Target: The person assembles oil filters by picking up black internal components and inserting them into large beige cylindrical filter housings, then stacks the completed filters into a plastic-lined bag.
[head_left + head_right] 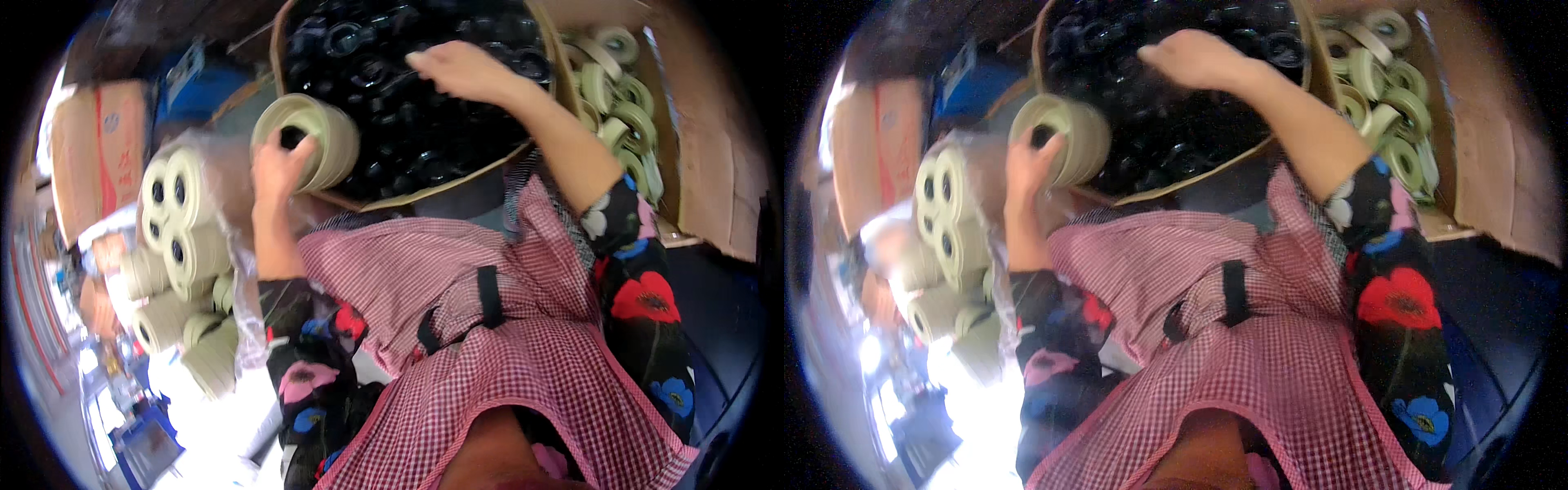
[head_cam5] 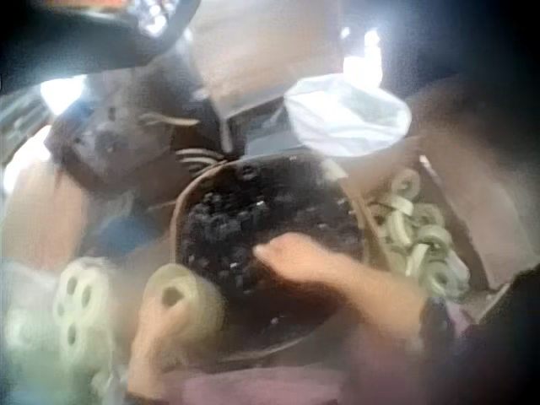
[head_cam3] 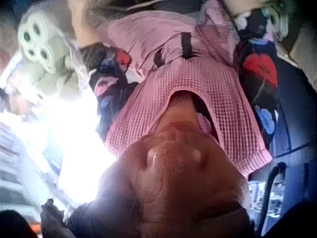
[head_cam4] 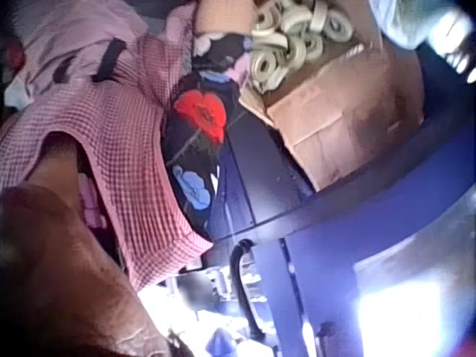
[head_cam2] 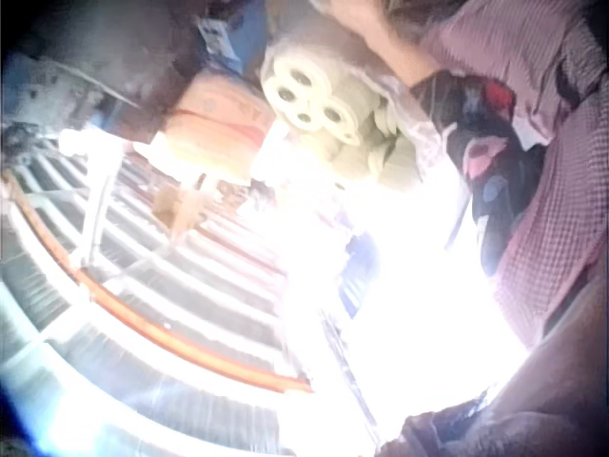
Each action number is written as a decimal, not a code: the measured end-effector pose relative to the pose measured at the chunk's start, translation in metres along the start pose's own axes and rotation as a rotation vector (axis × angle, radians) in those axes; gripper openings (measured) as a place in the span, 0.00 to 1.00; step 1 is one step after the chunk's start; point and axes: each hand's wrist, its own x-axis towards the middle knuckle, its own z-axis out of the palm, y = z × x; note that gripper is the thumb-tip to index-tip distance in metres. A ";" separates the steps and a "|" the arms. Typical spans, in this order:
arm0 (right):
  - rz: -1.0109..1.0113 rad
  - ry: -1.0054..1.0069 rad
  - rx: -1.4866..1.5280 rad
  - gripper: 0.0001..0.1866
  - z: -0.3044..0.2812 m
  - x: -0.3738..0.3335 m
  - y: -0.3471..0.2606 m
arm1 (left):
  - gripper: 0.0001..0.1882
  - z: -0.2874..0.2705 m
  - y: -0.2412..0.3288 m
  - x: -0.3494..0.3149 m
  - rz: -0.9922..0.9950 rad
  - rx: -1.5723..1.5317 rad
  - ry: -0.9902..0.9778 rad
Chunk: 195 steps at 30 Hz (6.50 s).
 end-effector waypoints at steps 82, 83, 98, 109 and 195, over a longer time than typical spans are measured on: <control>0.366 0.023 0.745 0.27 -0.017 -0.012 0.055 | 0.34 0.051 0.104 -0.008 0.315 -1.567 -0.400; 0.471 -0.102 0.767 0.27 -0.022 -0.012 0.064 | 0.33 0.047 0.103 -0.006 0.319 -1.503 -0.413; 0.292 -0.205 0.475 0.18 -0.016 -0.017 0.034 | 0.31 0.048 0.104 -0.009 0.404 -1.214 -0.326; 0.310 0.009 0.441 0.16 0.026 -0.046 -0.013 | 0.37 0.042 0.094 -0.036 0.461 -1.000 -0.135; 1.086 0.572 -0.090 0.40 -0.078 -0.161 0.435 | 0.20 0.076 0.147 -0.030 0.543 -0.372 0.005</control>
